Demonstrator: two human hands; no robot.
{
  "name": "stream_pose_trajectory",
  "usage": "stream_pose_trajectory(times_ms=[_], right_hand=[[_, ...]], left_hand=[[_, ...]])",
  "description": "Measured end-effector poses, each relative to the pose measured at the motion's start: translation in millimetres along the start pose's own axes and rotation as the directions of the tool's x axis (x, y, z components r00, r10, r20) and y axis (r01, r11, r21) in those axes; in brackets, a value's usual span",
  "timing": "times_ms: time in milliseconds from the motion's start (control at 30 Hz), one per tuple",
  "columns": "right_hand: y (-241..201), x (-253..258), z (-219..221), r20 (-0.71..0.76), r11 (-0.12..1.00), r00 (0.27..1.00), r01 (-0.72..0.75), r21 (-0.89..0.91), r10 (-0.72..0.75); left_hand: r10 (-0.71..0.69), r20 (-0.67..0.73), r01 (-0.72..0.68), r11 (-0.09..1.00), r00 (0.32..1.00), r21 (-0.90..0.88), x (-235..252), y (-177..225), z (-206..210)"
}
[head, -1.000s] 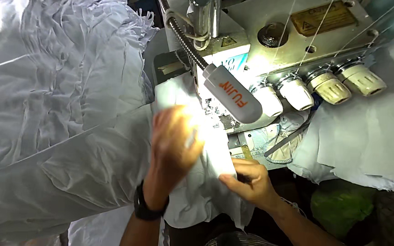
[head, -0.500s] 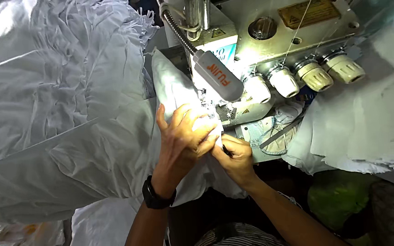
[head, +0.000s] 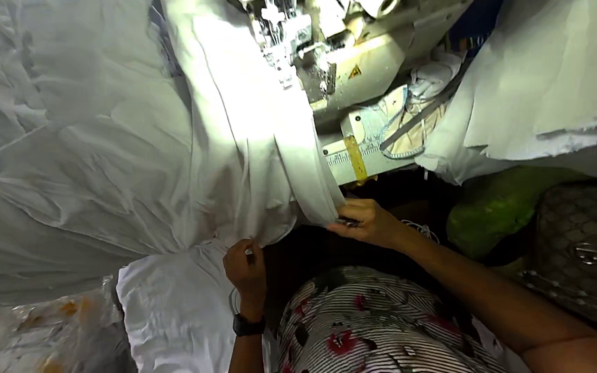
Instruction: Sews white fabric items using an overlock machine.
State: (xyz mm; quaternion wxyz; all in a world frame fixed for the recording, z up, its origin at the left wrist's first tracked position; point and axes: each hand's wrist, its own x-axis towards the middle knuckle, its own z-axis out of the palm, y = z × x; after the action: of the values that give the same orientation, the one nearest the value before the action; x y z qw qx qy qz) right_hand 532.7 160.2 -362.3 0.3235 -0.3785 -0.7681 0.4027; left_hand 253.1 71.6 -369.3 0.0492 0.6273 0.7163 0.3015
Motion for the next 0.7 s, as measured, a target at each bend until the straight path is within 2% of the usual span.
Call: stream_pose_trajectory(times_ms=[200,333,500,567,633,700], right_hand=[[-7,-13,-18,0.020,0.984,0.999,-0.038,0.176,0.035],[-11,-16,-24,0.004,0.966,0.999,-0.050,0.252,0.050],[-16,-16,-24,-0.033,0.937,0.994,-0.086,0.338,0.104],[-19,-17,-26,0.000,0.910,0.987,-0.149,0.388,0.162],[-25,-17,-26,0.056,0.857,0.964,-0.257,0.447,0.260],[-42,-14,-27,0.086,0.792,0.948,-0.303,0.530,0.306]], left_hand=[[-0.080,0.070,0.086,0.993,0.994,-0.086,2,-8,-2],[-0.003,0.076,0.009,0.997,0.997,-0.078,6,-4,8],[0.158,0.175,-0.115,0.966,0.972,-0.232,-2,15,20],[0.238,0.227,-0.154,0.930,0.944,-0.335,-11,23,25],[0.308,0.339,-0.139,0.886,0.889,-0.442,-20,36,28],[0.315,0.534,0.006,0.857,0.785,-0.515,-24,53,27]])
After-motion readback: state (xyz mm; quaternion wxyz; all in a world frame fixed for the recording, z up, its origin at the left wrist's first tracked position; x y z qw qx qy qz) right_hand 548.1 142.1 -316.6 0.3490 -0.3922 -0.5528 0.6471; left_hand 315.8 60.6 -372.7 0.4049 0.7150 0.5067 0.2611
